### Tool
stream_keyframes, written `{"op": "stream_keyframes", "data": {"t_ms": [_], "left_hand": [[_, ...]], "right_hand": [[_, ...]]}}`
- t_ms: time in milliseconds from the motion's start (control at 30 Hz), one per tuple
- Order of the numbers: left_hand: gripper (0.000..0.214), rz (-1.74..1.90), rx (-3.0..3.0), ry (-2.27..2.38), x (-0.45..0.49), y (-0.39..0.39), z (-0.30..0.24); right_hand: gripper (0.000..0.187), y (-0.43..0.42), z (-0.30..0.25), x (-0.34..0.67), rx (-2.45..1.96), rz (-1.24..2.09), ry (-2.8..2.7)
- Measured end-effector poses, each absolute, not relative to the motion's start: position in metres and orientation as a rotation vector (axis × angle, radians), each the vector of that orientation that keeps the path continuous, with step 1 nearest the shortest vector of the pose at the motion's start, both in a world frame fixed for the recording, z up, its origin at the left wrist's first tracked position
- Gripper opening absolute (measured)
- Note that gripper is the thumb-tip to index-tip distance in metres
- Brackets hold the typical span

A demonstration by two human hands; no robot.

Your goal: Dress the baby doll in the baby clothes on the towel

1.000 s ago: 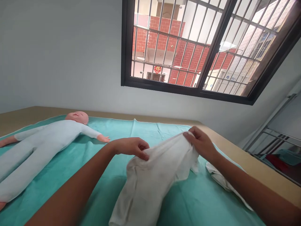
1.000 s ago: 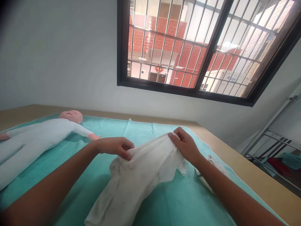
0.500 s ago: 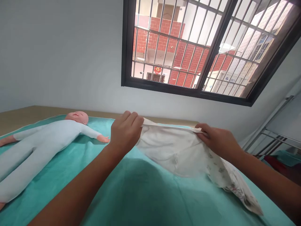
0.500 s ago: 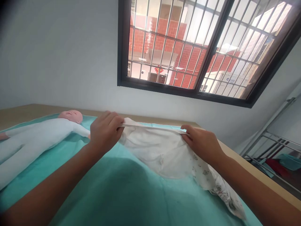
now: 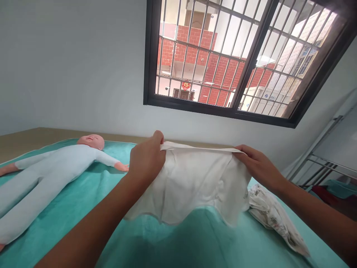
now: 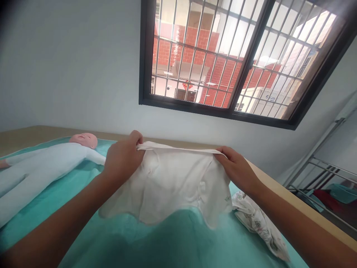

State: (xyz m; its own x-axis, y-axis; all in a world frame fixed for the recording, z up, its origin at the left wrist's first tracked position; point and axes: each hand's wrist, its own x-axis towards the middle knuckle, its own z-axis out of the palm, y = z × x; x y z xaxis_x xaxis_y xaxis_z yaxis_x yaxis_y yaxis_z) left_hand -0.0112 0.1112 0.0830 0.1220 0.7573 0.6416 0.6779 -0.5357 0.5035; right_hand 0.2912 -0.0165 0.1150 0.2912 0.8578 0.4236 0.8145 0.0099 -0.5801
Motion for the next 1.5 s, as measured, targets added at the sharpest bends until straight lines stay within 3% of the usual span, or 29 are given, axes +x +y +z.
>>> {"op": "stream_keyframes", "data": {"t_ms": [167, 367, 500, 667, 767, 933, 1033, 1267, 1400, 1500], "left_hand": [[0.035, 0.981, 1.923, 0.866, -0.023, 0.105, 0.099], [0.033, 0.644, 1.886, 0.461, -0.033, 0.093, 0.114], [0.017, 0.771, 2.226, 0.765, -0.025, 0.094, 0.104], [0.024, 1.107, 2.373, 0.981, -0.014, 0.103, 0.091], [0.028, 1.154, 2.181, 0.938, -0.014, 0.108, 0.090], [0.030, 1.222, 2.046, 0.916, -0.023, 0.105, 0.101], [0.031, 1.091, 2.210, 0.996, -0.038, 0.097, 0.113], [0.036, 0.537, 2.315, 1.145, -0.063, 0.128, 0.103], [0.031, 0.461, 2.309, 1.152, -0.048, 0.179, 0.043], [0.027, 0.651, 2.241, 1.432, -0.035, 0.210, -0.017]], "right_hand": [[0.034, -0.016, 0.114, 0.286, -1.801, 0.310, -1.409], [0.037, -0.018, 0.120, 0.285, -1.709, 0.280, -1.266], [0.033, -0.018, 0.121, 0.294, -1.682, 0.151, -1.259], [0.033, -0.014, 0.114, 0.302, -1.781, 0.151, -1.434], [0.038, -0.015, 0.116, 0.310, -1.821, 0.365, -1.607], [0.037, -0.033, 0.136, 0.325, -1.770, 1.095, -1.948], [0.034, -0.039, 0.139, 0.331, -1.694, 1.239, -1.852], [0.044, 0.016, 0.092, 0.314, -1.710, 1.068, -1.750], [0.043, 0.089, 0.028, 0.313, -1.789, 0.862, -1.885], [0.037, 0.144, -0.026, 0.317, -1.854, 0.574, -1.883]]}}
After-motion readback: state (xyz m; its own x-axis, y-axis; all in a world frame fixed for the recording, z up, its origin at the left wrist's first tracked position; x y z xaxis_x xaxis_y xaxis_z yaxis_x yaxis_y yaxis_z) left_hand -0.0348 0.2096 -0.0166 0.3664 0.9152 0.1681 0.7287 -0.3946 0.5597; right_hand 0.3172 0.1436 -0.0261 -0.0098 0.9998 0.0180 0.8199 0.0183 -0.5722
